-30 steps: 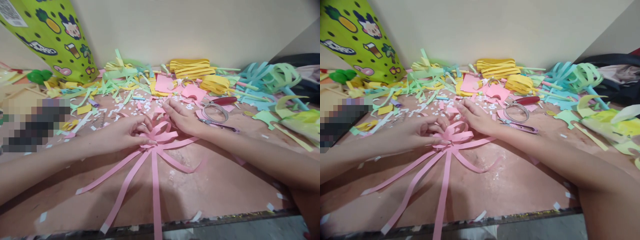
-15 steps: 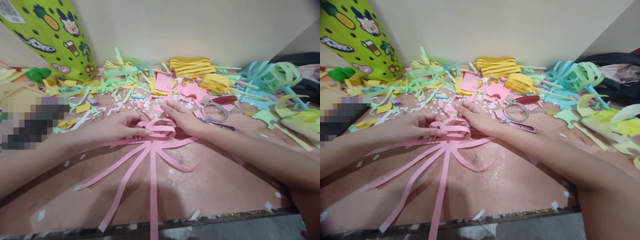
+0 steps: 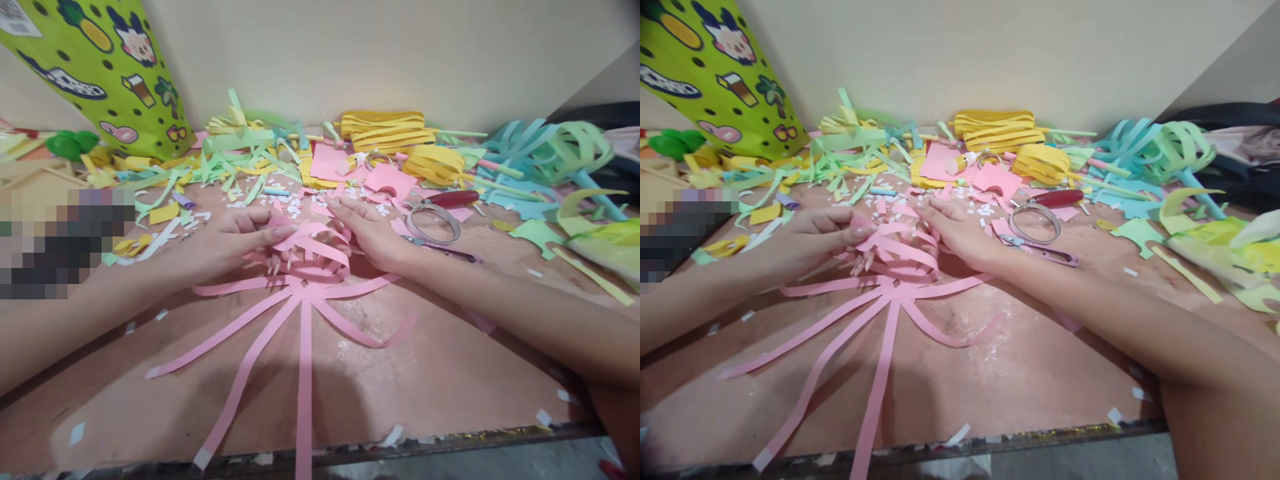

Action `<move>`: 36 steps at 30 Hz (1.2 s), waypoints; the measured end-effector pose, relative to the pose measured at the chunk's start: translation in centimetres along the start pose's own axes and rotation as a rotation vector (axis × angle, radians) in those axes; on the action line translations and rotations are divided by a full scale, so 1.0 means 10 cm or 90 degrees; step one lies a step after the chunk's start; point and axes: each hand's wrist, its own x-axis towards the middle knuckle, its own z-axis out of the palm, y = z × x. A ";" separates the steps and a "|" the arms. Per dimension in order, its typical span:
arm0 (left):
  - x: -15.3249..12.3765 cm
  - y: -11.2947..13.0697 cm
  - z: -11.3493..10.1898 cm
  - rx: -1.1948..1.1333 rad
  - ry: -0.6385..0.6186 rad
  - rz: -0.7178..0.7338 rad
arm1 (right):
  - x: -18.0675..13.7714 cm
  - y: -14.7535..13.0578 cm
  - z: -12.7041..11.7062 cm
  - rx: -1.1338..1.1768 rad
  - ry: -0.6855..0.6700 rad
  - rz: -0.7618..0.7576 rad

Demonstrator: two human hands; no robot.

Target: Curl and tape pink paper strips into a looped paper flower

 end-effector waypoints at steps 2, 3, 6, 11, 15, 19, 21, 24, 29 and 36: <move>-0.02 0.03 0.04 0.012 -0.020 -0.012 | 0.01 0.01 0.00 -0.017 0.022 0.007; -0.03 0.05 0.06 0.015 -0.039 -0.019 | 0.01 0.01 0.00 -0.021 0.022 0.007; -0.06 0.09 0.12 0.013 -0.098 -0.033 | 0.01 0.03 0.00 -0.033 0.026 -0.012; -0.13 0.08 0.18 0.012 -0.134 -0.023 | -0.01 -0.03 0.00 -0.081 -0.040 -0.056; -0.16 0.09 0.22 0.096 -0.141 -0.018 | -0.07 -0.19 0.02 -0.195 -0.122 -0.060; -0.14 0.12 0.25 0.112 -0.144 -0.017 | -0.14 -0.29 0.04 -0.326 -0.172 -0.072; -0.13 0.14 0.25 0.138 -0.131 -0.010 | -0.17 -0.28 0.05 -0.340 -0.183 -0.064; -0.13 0.15 0.24 0.169 -0.114 -0.027 | -0.18 -0.23 0.04 -0.308 -0.196 -0.034; -0.14 0.07 0.17 0.133 -0.141 -0.045 | -0.16 -0.16 -0.01 -0.286 -0.198 -0.005; -0.13 0.07 0.13 0.115 -0.170 -0.066 | -0.17 -0.16 -0.03 -0.243 -0.197 0.058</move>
